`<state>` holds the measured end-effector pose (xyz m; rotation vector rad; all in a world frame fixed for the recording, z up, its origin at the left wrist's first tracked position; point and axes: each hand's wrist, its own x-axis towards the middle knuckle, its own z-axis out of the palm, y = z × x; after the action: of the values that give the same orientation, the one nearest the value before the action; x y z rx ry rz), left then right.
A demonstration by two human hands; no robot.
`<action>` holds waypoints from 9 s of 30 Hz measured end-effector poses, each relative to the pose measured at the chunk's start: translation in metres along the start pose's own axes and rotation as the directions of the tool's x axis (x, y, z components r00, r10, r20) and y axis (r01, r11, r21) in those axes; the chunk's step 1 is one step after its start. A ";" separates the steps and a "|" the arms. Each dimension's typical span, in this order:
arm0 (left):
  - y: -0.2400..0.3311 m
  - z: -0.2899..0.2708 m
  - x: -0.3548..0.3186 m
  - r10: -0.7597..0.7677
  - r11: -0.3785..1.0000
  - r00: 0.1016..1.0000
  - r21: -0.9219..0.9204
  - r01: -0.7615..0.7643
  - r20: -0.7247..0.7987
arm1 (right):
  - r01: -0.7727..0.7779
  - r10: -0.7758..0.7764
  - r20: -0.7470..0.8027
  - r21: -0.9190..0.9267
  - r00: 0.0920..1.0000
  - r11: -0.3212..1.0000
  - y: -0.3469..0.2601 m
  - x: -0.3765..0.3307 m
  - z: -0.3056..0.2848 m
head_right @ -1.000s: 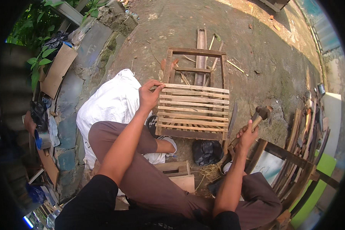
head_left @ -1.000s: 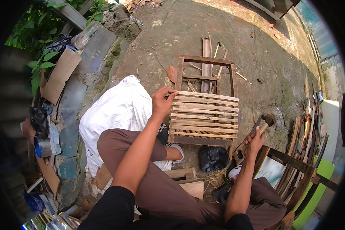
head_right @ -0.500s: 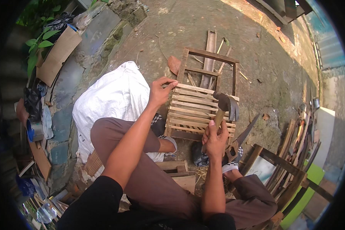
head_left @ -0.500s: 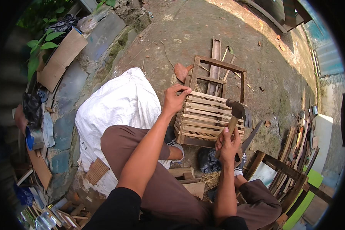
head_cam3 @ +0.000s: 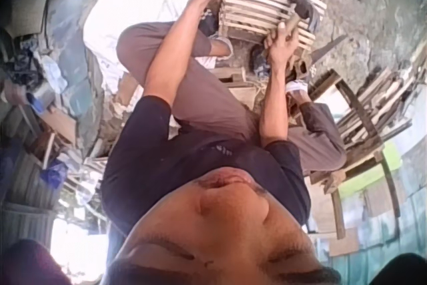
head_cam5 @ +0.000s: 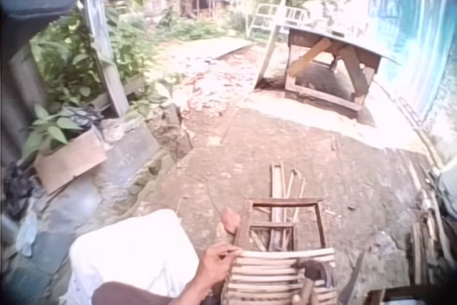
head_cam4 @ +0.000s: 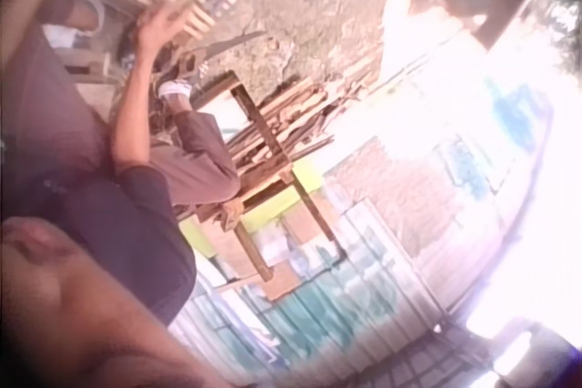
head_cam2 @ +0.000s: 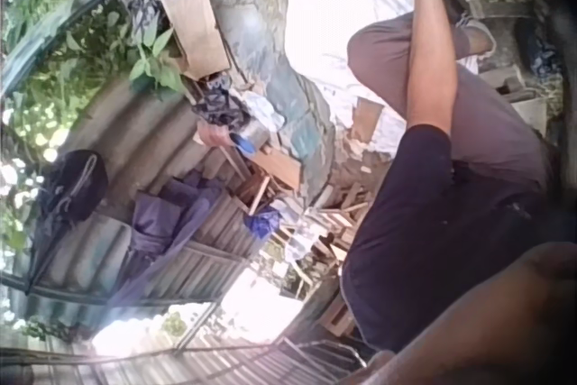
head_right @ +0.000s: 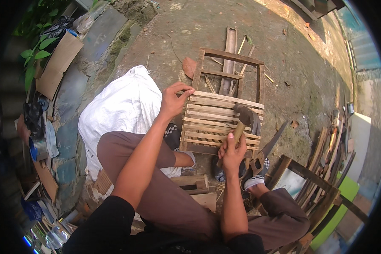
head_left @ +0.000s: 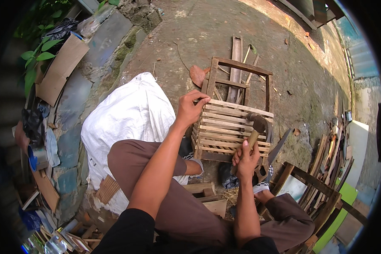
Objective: The person sits on the ground and assembles a small wooden frame by cutting thin wooden slats with a hand saw and nailing them into place with a hammer. The person repeatedly measures, cuts, and fastens slats to form a slatted panel.
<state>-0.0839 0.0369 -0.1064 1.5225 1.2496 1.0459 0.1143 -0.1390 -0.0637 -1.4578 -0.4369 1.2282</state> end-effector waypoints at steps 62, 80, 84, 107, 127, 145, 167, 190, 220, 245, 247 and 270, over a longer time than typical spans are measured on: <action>-0.005 -0.002 -0.004 0.164 0.986 0.986 0.045 -0.163 -0.022 | 0.472 -0.208 0.427 -0.739 0.880 0.481 -0.071 0.022 0.068; -0.015 -0.002 -0.006 0.107 0.993 0.994 -0.057 -0.106 0.018 | 0.370 -0.176 0.335 -0.708 0.926 0.601 -0.059 0.014 0.071; -0.010 -0.002 -0.005 0.068 0.997 0.997 -0.024 -0.067 0.027 | 0.365 -0.170 0.332 -0.713 0.928 0.598 -0.059 0.014 0.071; -0.040 0.003 -0.002 -0.304 0.868 0.906 -0.305 0.391 0.294 | 0.558 -0.360 0.426 -0.643 0.830 0.525 -0.063 0.011 0.078; -0.039 0.005 -0.004 -0.332 0.846 0.906 -0.342 0.409 0.264 | 0.329 -0.105 0.326 -0.774 0.939 0.542 -0.074 0.016 0.081; -0.031 0.006 -0.005 -0.327 0.855 0.916 -0.341 0.391 0.231 | 0.348 -0.123 0.350 -0.709 0.929 0.614 -0.086 0.029 0.083; -0.039 0.008 -0.004 -0.306 0.858 0.925 -0.356 0.371 0.227 | 0.466 -0.301 0.356 -0.634 0.885 0.617 -0.083 0.030 0.087; -0.049 0.014 -0.010 -0.293 0.874 0.940 -0.349 0.337 0.174 | 0.303 -0.159 0.268 -0.679 0.950 0.668 -0.051 0.023 0.080; -0.044 0.008 -0.006 -0.260 0.881 0.938 -0.342 0.327 0.229 | 0.279 -0.229 0.162 -0.635 0.960 0.721 -0.013 0.004 0.056; -0.039 0.000 -0.005 -0.244 0.893 0.910 -0.287 0.345 0.335 | 0.305 -0.582 -0.009 -0.845 0.813 0.439 -0.047 0.044 0.030; -0.042 0.001 -0.006 -0.222 0.887 0.919 -0.325 0.329 0.325 | 0.296 -0.586 -0.037 -0.836 0.810 0.461 -0.042 0.040 0.033; -0.035 -0.015 -0.014 -0.230 0.944 0.758 -0.050 0.326 0.610 | 0.419 -0.336 0.267 -0.384 0.903 0.823 -0.023 0.009 0.097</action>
<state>-0.1087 0.0283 -0.1369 1.3397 0.8773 0.3907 0.0438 -0.0765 -0.0313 -1.5257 -1.1397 0.9782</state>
